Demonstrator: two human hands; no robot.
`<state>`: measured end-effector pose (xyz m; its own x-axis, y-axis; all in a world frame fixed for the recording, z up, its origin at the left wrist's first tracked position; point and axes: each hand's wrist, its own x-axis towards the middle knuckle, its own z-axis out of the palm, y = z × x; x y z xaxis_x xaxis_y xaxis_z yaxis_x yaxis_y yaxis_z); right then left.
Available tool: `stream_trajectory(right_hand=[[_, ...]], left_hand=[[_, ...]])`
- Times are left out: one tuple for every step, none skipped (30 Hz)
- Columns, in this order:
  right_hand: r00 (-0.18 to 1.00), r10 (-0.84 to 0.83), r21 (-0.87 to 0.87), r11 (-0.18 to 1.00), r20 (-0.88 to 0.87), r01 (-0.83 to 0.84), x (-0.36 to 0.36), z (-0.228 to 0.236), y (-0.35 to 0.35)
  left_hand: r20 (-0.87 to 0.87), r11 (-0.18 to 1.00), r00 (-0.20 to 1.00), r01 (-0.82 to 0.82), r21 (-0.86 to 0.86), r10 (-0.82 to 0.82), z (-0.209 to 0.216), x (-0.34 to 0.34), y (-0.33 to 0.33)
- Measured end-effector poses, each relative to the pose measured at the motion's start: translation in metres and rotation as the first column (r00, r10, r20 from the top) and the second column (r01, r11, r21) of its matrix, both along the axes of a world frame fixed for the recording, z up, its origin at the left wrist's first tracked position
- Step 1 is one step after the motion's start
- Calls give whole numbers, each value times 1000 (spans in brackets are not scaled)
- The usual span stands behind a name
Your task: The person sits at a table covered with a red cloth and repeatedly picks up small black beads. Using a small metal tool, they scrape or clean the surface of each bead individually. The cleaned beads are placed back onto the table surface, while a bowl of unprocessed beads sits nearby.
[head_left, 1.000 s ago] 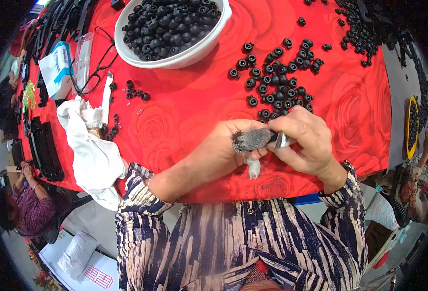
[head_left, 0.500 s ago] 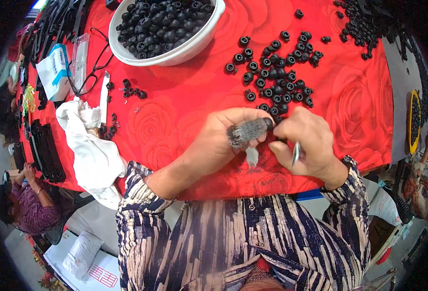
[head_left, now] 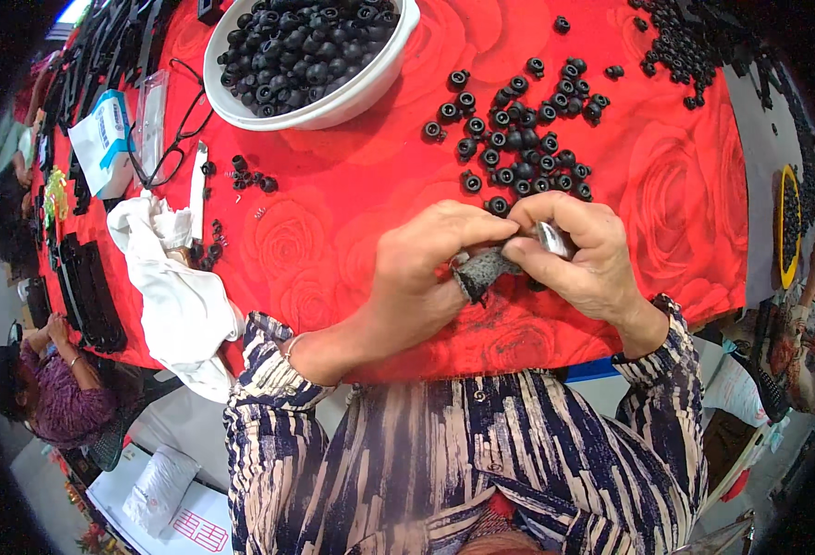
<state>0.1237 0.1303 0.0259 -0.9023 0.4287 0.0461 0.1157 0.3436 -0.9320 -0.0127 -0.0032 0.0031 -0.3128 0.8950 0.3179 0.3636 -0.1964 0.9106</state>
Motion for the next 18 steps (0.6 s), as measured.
stream_trajectory(right_hand=[[998,6,56,998,-56,-3,1,-3,1],[994,16,111,994,-111,-3,1,-7,2],[986,28,167,986,-165,-1,1,-9,4],[972,78,230,973,-221,-26,0,-7,6],[952,134,291,955,-277,-50,-3,-5,6],[925,193,352,933,-328,-70,-5,-4,7],[901,238,379,921,-362,-91,-6,-8,7],[889,273,383,915,-367,-123,-5,-9,7],[876,307,388,909,-371,-154,-4,-10,7],[860,345,393,900,-376,-189,-3,-11,7],[849,361,375,902,-387,-213,-2,-15,7],[856,367,365,902,-365,-231,-1,-13,8],[860,377,356,900,-344,-252,-1,-10,9],[864,386,348,898,-322,-271,-1,-8,10],[879,349,354,907,-325,-229,-1,-7,9],[891,311,360,914,-330,-186,-2,-7,8],[902,273,365,920,-335,-143,-3,-7,8],[899,265,383,916,-349,-122,-4,-8,7]], left_hand=[[332,999,943,6,-44,9,3,4,0],[626,996,779,26,-83,32,7,9,0],[848,992,526,58,-115,67,9,12,0],[884,971,462,173,-164,67,9,6,0],[913,936,399,285,-206,80,8,-5,-3],[936,888,336,395,-237,101,7,-11,-5],[895,854,437,430,-294,88,10,-9,-5],[901,821,428,487,-296,70,10,-11,-5],[907,786,419,543,-297,54,9,-14,-4],[912,749,409,591,-298,40,8,-16,-4],[920,746,390,607,-275,22,4,-16,-5],[920,744,393,613,-267,6,1,-16,-6],[918,743,397,617,-259,-10,0,-15,-6],[916,742,401,621,-251,-26,-1,-15,-6],[929,772,370,587,-244,12,-1,-13,-6],[940,800,338,550,-239,49,1,-11,-5],[949,826,304,511,-237,84,3,-9,-5],[953,840,290,492,-229,90,4,-7,-5]])
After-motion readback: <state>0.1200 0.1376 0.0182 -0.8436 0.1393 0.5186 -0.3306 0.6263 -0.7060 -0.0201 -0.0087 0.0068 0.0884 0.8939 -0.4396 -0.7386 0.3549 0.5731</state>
